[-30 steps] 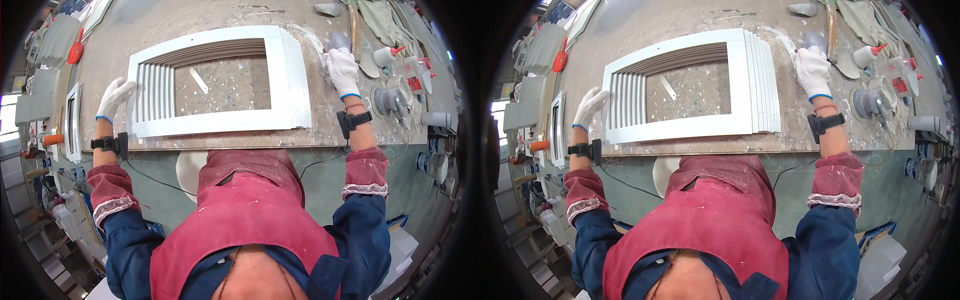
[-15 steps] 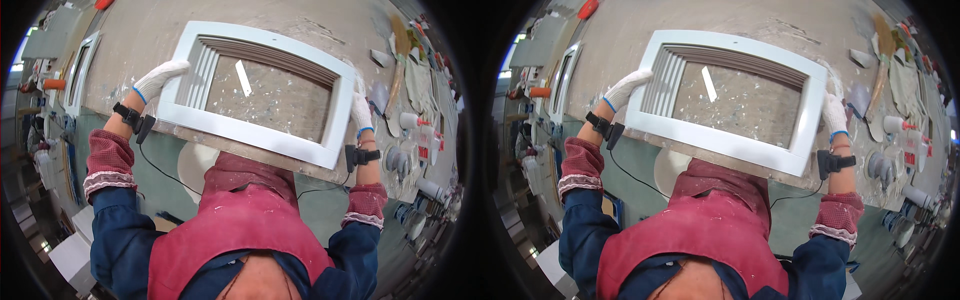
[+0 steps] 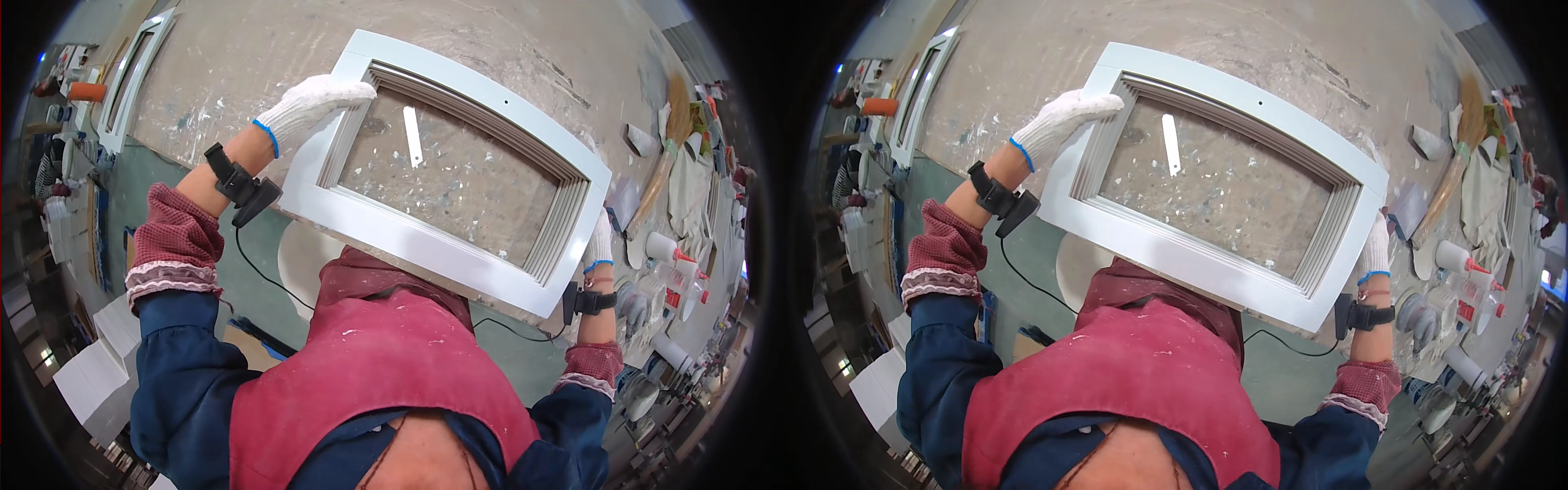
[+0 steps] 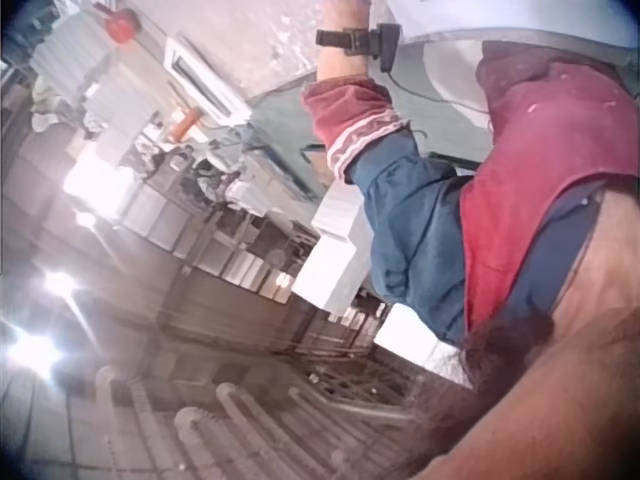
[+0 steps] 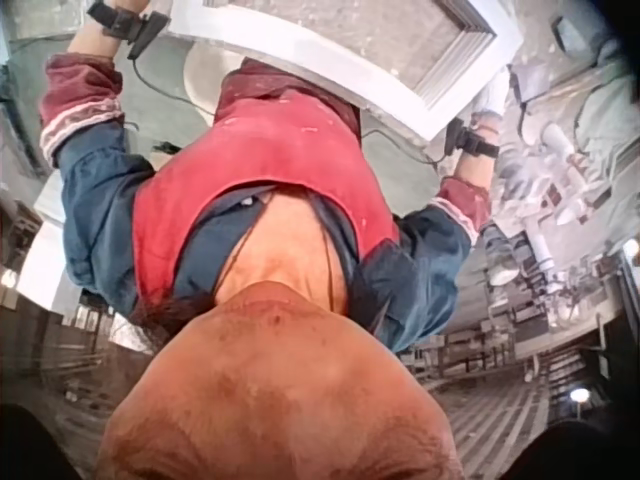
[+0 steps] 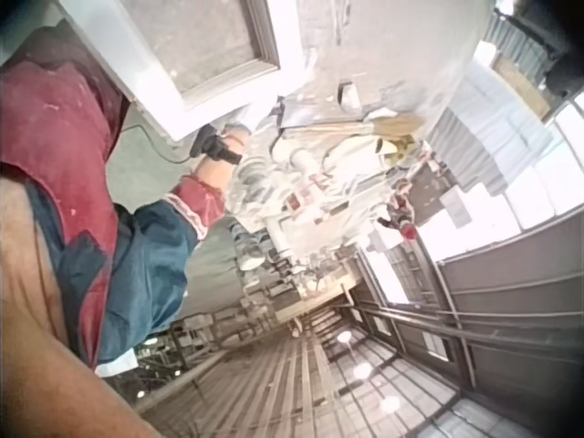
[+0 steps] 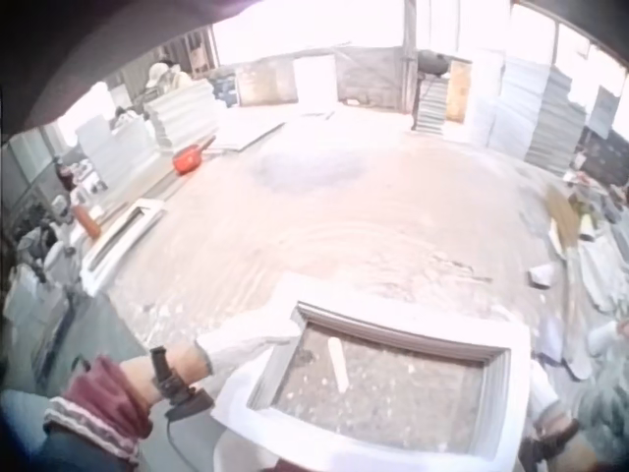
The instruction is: The person picks up a white wooden frame from a stack and places it on a workbench. They use a sanding block to smooth the edges and surfaces of the frame, flipping it over to work on different sides. The person repeats this process with multiple frames, handling them one at a time.
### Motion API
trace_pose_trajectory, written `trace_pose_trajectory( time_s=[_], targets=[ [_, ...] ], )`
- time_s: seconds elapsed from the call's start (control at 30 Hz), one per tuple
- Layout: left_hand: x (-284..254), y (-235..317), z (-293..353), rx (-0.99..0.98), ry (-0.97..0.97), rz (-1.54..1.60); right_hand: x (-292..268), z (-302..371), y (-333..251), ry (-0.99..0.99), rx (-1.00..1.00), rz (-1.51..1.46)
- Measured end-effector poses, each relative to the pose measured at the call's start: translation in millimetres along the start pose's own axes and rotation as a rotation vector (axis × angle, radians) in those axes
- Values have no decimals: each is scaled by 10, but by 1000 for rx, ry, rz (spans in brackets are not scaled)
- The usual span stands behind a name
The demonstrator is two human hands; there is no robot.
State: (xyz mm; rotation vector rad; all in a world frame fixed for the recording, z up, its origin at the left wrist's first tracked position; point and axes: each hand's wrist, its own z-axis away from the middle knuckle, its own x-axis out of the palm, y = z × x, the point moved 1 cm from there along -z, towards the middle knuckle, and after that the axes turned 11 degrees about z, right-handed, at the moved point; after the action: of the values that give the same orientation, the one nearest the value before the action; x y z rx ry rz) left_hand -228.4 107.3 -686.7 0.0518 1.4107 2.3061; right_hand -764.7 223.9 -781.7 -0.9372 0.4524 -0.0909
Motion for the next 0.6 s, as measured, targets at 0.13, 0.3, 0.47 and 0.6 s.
trace_pose_trajectory(
  time_s=[0.13,0.3,0.47,0.6],
  targets=[
    [6,8,-42,-39,16,-35,-55,-11,142,-107,89,-381],
    [-5,-46,-22,-119,98,-42,-83,-28,173,-176,-36,-216],
    [-74,189,173,-52,217,-105,-133,144,-170,2,-69,-353],
    [-201,323,338,274,310,209,-151,177,-650,202,-290,-375]
  ],
)
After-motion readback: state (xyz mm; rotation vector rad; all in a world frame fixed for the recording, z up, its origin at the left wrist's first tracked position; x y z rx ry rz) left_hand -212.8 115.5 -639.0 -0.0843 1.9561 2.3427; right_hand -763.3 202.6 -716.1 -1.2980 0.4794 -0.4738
